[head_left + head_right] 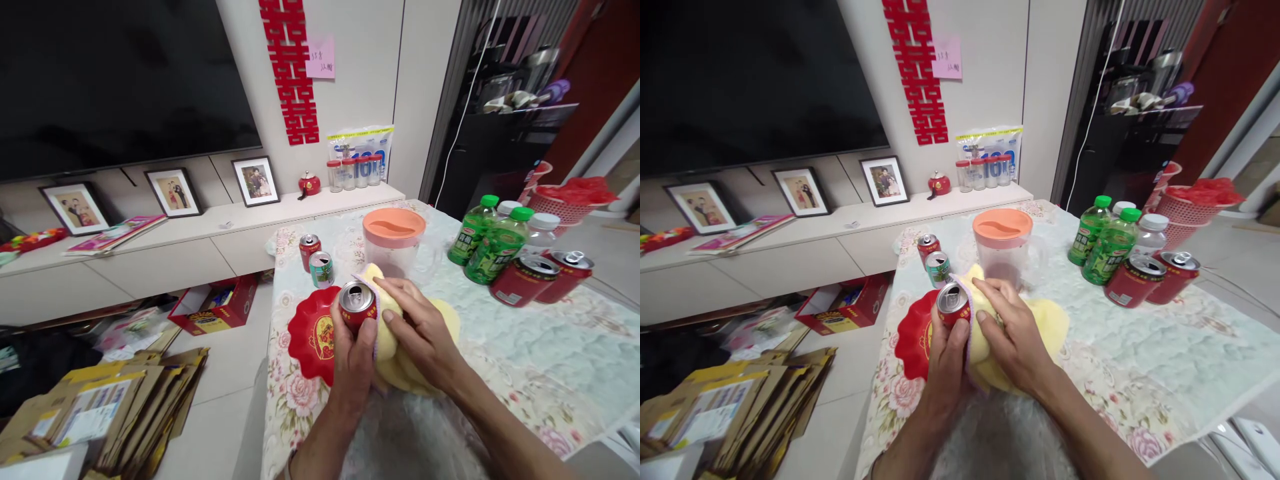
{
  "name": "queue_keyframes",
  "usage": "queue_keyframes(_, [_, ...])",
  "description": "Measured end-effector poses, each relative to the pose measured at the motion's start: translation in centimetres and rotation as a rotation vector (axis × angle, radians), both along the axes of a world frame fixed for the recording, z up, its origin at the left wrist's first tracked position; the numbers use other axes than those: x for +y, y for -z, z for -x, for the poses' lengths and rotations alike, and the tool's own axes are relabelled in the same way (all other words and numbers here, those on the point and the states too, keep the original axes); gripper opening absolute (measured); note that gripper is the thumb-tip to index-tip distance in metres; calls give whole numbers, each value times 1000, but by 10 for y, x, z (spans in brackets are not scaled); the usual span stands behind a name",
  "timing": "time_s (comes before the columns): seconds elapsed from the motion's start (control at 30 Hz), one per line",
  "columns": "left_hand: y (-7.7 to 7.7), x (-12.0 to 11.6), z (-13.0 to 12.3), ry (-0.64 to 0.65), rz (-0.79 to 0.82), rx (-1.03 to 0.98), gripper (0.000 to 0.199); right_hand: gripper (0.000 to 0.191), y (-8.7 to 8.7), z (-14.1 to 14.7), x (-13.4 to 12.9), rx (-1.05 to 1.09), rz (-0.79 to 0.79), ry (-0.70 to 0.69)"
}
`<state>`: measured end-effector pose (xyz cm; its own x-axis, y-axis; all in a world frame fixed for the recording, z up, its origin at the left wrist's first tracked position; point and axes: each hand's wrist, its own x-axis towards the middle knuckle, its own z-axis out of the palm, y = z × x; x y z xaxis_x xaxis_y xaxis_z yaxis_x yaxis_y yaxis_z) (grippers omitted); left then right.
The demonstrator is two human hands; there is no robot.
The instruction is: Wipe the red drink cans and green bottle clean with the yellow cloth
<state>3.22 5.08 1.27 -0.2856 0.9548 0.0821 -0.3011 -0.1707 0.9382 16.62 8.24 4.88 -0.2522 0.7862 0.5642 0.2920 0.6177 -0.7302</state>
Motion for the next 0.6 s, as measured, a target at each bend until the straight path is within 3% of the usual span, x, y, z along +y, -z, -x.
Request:
queue_keyframes(0.2, [7,7,3,-43,-57,17,66,47,4,4,7,-243,74,-4])
queue_keyframes(0.37, [13,10,4,-50,-74,14,65,39,12,1,13,-355,144,-17])
queue_keyframes(0.6, [6,12,5,-50,-61,88,65,32,17,-2,16,-371,152,19])
